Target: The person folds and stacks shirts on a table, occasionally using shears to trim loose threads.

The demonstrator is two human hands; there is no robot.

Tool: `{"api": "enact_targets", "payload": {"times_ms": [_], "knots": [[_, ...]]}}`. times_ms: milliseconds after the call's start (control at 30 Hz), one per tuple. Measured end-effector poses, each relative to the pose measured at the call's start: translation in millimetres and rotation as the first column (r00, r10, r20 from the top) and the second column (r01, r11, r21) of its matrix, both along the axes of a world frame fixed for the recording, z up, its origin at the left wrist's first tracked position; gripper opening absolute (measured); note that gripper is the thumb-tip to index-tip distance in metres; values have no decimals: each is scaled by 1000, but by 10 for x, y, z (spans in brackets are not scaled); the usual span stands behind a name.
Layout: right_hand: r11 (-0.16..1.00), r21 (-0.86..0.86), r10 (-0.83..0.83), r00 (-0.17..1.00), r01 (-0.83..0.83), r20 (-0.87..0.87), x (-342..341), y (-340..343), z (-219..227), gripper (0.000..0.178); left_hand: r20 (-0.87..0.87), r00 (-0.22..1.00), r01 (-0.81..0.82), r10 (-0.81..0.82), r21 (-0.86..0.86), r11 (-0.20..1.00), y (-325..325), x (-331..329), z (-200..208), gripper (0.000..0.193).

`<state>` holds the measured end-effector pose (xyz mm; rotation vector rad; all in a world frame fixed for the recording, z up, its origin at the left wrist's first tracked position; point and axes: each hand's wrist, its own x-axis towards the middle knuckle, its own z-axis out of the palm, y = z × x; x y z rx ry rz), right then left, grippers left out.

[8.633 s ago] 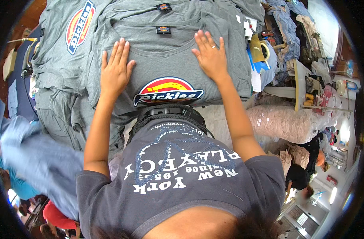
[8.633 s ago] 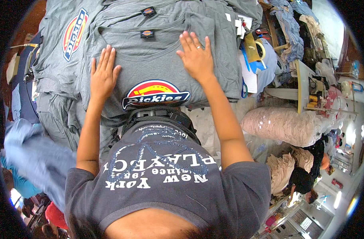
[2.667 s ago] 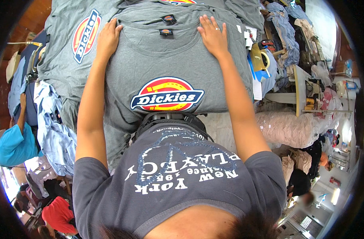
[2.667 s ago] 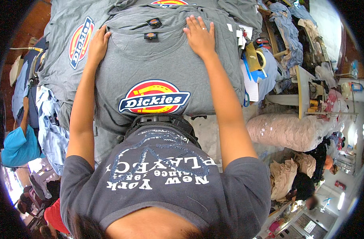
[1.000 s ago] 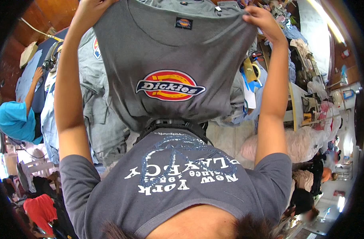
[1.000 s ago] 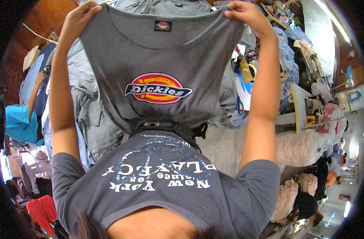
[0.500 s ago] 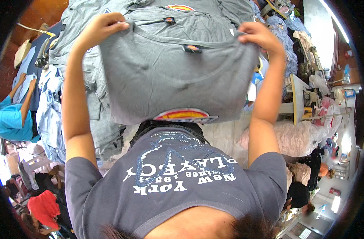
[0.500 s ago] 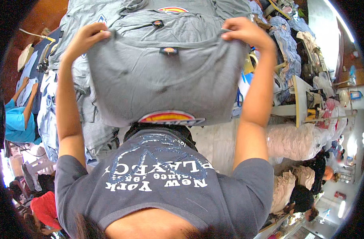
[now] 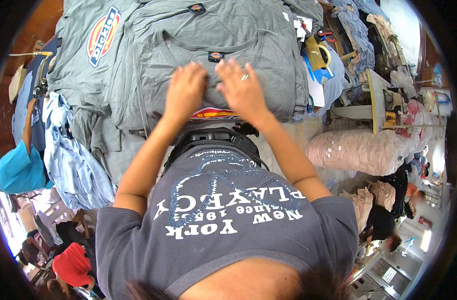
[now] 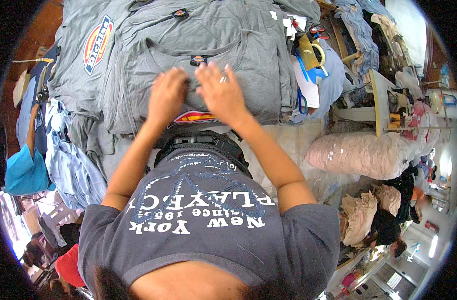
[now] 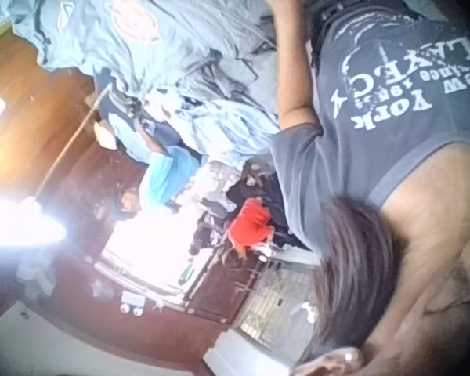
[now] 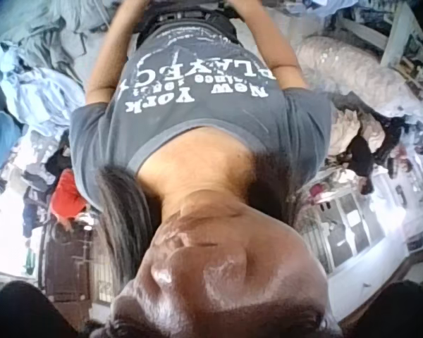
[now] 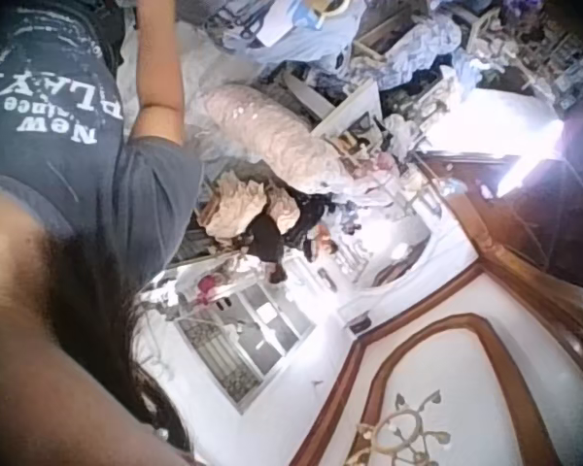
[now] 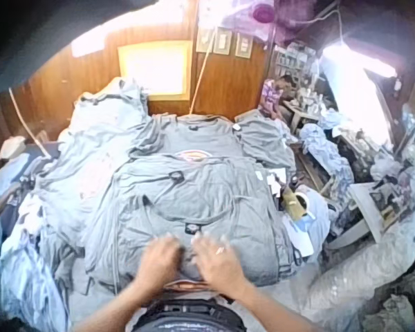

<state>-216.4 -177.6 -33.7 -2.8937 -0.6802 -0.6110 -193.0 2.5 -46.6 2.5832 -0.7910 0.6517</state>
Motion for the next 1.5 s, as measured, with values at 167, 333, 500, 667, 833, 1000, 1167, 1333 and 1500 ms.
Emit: {"api": "enact_targets", "payload": {"times_ms": [167, 333, 500, 667, 833, 1000, 1167, 1333, 1500], "knots": [[999, -1, -36, 989, 37, -140, -174, -199, -315, 52, -162, 987, 58, -16, 259, 964, 112, -210, -177, 58], [987, -77, -149, 985, 142, -91, -29, -340, -237, 53, -156, 987, 16, 33, 298, 954, 261, -92, -80, 70], [941, -183, -290, 957, 284, -6, 1, -481, -161, 47, -85, 988, -93, 126, 317, 944, 381, -32, 10, 65], [942, -96, -318, 947, 322, 51, 192, -683, -57, 46, 35, 951, -306, 306, 219, 927, 608, 251, 60, 53], [953, 136, -269, 963, 269, -16, 712, -923, -131, 45, -53, 963, -267, 266, -22, 963, 730, 719, 133, 43], [859, 458, -208, 973, 231, -101, 1129, -1035, -160, 35, 197, 888, -429, 416, 27, 903, 691, 932, 205, 28], [820, 546, -236, 970, 172, 49, 1134, -1033, -29, 24, -17, 945, -311, 325, -344, 886, 785, 857, 344, 20], [723, 683, -324, 923, 99, 209, 1250, -923, 439, 20, 62, 937, -310, 344, -307, 900, 1080, 783, 1005, 21], [883, 422, -300, 940, 208, 164, 2012, -806, 487, 26, 91, 944, -309, 317, -91, 947, 1228, 1486, 1157, 30]]}}
